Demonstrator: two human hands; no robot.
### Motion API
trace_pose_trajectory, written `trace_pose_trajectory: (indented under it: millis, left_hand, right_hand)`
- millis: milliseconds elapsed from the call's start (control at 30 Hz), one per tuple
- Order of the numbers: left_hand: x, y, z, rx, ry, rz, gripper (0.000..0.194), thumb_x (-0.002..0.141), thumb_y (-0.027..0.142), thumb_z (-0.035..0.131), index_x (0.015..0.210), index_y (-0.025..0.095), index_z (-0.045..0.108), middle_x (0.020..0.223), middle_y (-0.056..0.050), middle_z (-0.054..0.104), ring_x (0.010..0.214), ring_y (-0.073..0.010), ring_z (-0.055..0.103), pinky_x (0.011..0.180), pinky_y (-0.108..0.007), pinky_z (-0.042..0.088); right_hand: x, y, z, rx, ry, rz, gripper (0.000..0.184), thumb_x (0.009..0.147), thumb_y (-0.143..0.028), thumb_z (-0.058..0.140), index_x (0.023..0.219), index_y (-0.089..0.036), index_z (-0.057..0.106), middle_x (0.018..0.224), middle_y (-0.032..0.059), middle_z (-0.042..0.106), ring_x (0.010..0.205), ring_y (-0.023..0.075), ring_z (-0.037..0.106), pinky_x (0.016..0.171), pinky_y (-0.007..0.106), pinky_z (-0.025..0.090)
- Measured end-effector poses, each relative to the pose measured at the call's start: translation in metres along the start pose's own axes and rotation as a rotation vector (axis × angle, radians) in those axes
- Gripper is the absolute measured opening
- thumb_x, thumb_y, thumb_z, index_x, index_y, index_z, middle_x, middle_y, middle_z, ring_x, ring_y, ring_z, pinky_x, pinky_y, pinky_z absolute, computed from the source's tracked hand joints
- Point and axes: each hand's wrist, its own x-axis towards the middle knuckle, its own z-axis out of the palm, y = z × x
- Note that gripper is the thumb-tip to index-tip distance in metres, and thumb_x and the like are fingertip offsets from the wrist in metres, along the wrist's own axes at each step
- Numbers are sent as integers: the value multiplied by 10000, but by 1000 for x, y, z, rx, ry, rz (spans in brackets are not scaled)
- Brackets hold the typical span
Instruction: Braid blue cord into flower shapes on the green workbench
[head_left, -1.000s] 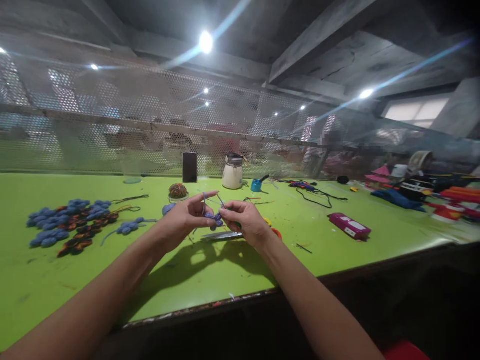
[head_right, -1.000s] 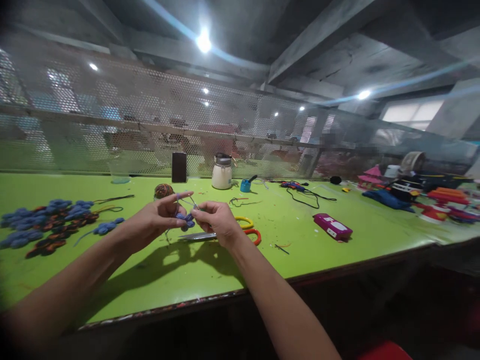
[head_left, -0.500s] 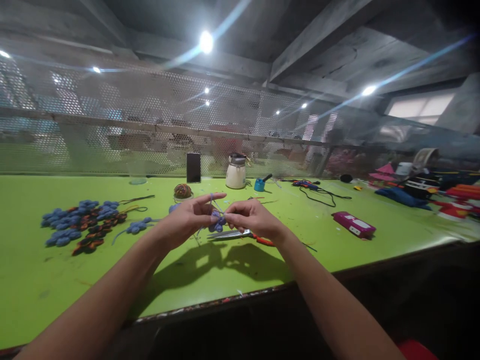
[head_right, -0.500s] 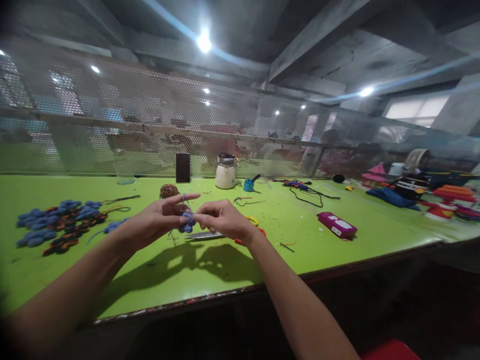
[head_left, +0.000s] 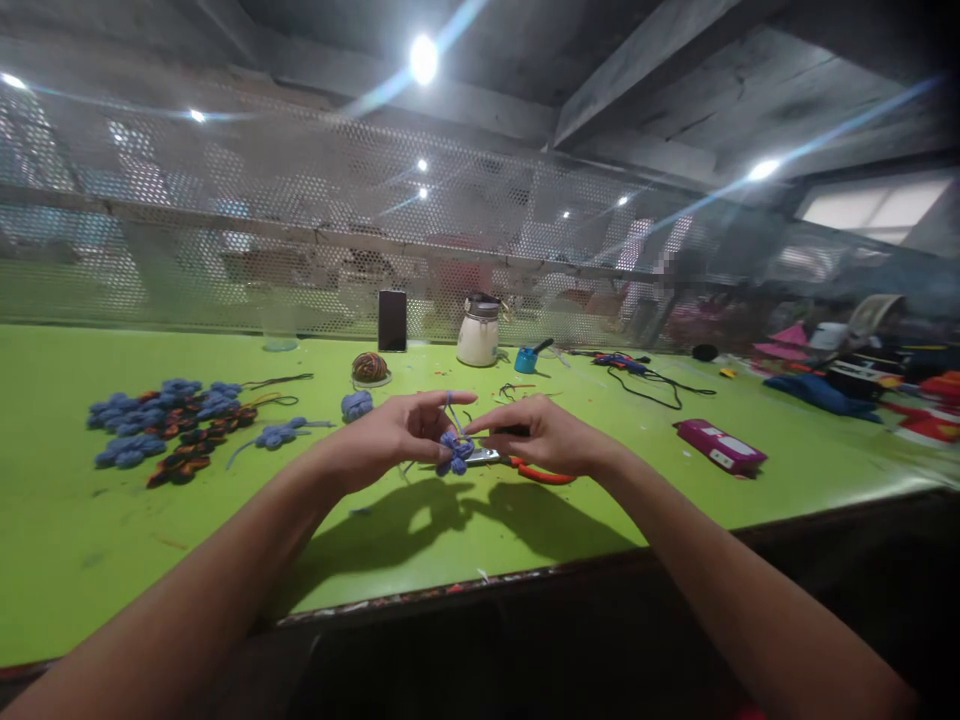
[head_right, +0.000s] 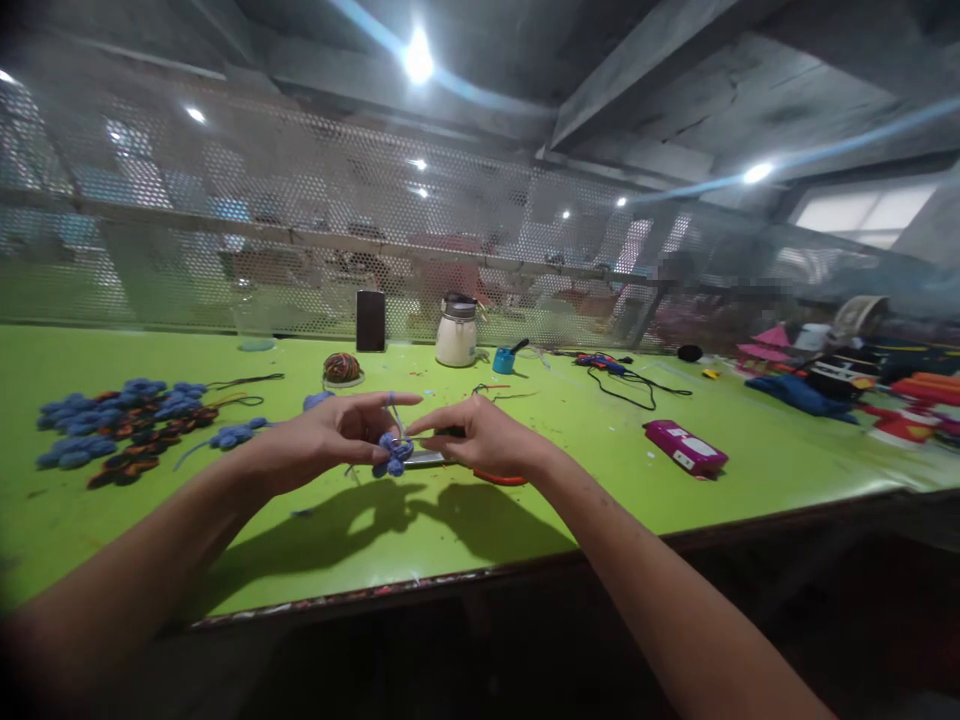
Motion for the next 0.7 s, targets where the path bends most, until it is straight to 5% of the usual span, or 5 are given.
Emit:
trace_pose_trajectory:
  millis: [333,700]
  left_hand:
    - [2,1,1,53,43,-18,606,638,70,635,1229,148,527,680,13,576,649,-130,512,644,-296,380]
    - [4,-7,3,38,-2,-90,607,614,86,655,1209,134,548,675,-4,629,624,-128,540,639,-291,390]
  right_hand:
    - [-6,-1,12,83,171,-91,243,825,-247,545,999,-191,705,666,26,630,540,98,479,512,222,363]
    - [-4,-14,-4,-371,-93,-197,328,830,-101,489,1032,-254,698,677,31,636,561,91,495,552,224,321]
